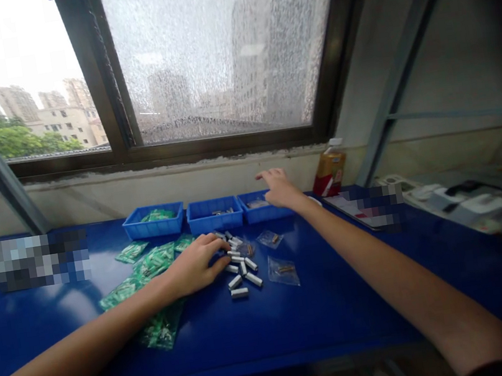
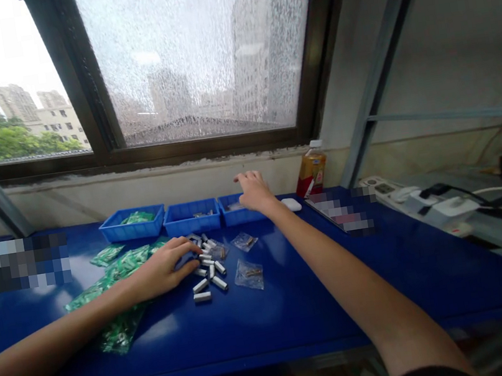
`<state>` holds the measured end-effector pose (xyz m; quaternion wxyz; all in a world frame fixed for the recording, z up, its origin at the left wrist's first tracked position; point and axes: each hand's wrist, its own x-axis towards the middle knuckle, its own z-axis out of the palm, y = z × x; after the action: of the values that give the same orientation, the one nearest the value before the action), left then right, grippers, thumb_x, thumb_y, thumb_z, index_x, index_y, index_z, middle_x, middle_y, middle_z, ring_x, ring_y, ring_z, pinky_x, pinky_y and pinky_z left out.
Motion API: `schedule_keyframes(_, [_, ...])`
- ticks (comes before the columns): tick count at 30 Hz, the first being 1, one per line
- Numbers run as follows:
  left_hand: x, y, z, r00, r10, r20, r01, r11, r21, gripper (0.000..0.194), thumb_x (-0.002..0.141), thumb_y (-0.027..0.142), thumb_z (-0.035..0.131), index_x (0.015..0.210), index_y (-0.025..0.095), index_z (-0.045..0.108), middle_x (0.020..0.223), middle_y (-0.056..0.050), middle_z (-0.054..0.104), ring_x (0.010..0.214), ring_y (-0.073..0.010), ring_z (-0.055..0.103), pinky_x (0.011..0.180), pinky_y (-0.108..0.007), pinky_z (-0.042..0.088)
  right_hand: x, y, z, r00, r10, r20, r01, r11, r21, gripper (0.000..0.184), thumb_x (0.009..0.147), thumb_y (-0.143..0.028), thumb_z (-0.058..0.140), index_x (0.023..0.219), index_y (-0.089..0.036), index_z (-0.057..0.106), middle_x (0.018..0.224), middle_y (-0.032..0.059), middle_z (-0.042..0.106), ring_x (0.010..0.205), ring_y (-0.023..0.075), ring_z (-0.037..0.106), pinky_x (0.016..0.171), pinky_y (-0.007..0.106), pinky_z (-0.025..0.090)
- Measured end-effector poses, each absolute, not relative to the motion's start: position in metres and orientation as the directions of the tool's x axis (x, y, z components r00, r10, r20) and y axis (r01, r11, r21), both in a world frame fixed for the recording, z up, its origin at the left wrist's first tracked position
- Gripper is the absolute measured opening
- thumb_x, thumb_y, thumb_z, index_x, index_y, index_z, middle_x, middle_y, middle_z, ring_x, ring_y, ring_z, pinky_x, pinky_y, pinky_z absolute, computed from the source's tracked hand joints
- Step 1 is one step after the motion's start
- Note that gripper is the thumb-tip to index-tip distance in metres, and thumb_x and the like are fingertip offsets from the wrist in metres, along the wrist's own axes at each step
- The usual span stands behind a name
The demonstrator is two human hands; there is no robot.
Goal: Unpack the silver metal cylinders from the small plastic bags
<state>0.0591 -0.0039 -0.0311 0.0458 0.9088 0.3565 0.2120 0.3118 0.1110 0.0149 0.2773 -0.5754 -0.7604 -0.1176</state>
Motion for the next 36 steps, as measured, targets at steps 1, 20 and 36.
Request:
schedule_keyframes(1, [0.060,-0.006,-0.030,0.666,0.656,0.354,0.620,-0.751,0.226,0.023,0.087,0.028,0.044,0.103,0.018,0.056,0.102,-0.007,0.057,0.096,-0.0204,0.051,0.087,-0.035,0.041,0.310,0.108,0.019,-0.224,0.800,0.556,0.934,0.339,-0.112,0.049,0.061,-0.003,0.048,0.108,-0.014,0.057,0.108,0.0135,0.055,0.110,0.0289,0.042,0.087,0.037,0.039])
schedule_keyframes(20, [0.037,-0.044,0.002,0.668,0.678,0.305,0.657,-0.731,0.185,0.030,0.089,0.037,0.040,0.107,0.021,0.057,0.101,-0.007,0.060,0.094,-0.0205,0.055,0.082,-0.033,0.042,0.277,0.019,-0.010,-0.621,0.783,0.038,0.723,0.591,-0.358,0.058,0.071,-0.022,0.060,0.126,-0.019,0.041,0.101,0.0073,0.059,0.097,0.0202,0.052,0.082,0.029,0.039])
schedule_keyframes(36, [0.028,-0.037,-0.035,0.736,0.622,0.267,0.622,-0.777,0.098,0.046,0.084,0.047,0.043,0.127,0.029,0.042,0.132,-0.009,0.042,0.125,-0.0288,0.031,0.100,-0.050,0.021,0.239,0.016,-0.007,-0.398,0.751,0.526,0.633,0.640,-0.435,0.002,0.073,-0.015,0.056,0.072,-0.015,0.057,0.066,-0.0006,0.051,0.061,0.0108,0.048,0.058,0.023,0.036])
